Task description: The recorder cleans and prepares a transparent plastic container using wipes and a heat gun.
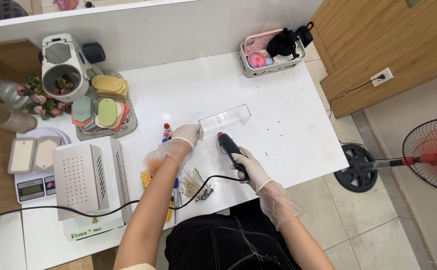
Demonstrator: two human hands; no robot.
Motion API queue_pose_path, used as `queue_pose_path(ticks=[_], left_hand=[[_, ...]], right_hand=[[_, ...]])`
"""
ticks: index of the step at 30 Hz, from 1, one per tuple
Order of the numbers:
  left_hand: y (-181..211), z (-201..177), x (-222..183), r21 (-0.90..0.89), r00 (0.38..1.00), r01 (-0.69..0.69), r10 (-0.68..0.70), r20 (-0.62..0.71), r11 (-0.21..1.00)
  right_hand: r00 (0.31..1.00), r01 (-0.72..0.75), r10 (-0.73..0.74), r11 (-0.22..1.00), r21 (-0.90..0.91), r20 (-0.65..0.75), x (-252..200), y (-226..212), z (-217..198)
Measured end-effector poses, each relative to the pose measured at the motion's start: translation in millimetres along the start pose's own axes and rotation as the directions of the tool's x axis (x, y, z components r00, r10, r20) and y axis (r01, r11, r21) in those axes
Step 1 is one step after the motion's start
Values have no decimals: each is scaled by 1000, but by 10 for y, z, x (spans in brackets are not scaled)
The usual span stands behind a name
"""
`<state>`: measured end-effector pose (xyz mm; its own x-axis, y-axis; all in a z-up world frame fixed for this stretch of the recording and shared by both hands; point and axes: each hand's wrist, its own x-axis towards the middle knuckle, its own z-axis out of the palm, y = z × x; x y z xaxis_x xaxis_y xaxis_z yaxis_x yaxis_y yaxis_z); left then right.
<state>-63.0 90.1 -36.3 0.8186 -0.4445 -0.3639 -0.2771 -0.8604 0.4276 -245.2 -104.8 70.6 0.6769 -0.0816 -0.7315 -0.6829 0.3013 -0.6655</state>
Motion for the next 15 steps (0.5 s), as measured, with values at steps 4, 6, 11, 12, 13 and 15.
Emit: queue_pose_path(ticks=[4, 6, 11, 12, 13, 15], left_hand=[[14, -6, -18, -23, 1000, -15, 15, -9, 1000], [-9, 26, 37, 2, 999, -32, 32, -15, 999], [-42, 76, 84, 34, 998, -55, 55, -6, 998], [-62, 112, 114, 41, 998, -52, 53, -14, 998], [-69, 155, 147, 48, 998, -52, 53, -19, 997], [-37, 80, 91, 47, 999, -55, 55, 2, 997]], right_hand=[[998, 18, -19, 1000, 22, 59, 1, 8, 8], [999, 6, -7, 1000, 21, 46, 27, 19, 10], [1000, 10, -11, 998, 54, 17, 88, 77, -36], [999, 21, -21, 999, 25, 24, 68, 62, -17], [999, 31, -31, 1000, -2, 28, 39, 51, -7], [999, 26, -26, 1000, 9, 27, 87, 52, -4]])
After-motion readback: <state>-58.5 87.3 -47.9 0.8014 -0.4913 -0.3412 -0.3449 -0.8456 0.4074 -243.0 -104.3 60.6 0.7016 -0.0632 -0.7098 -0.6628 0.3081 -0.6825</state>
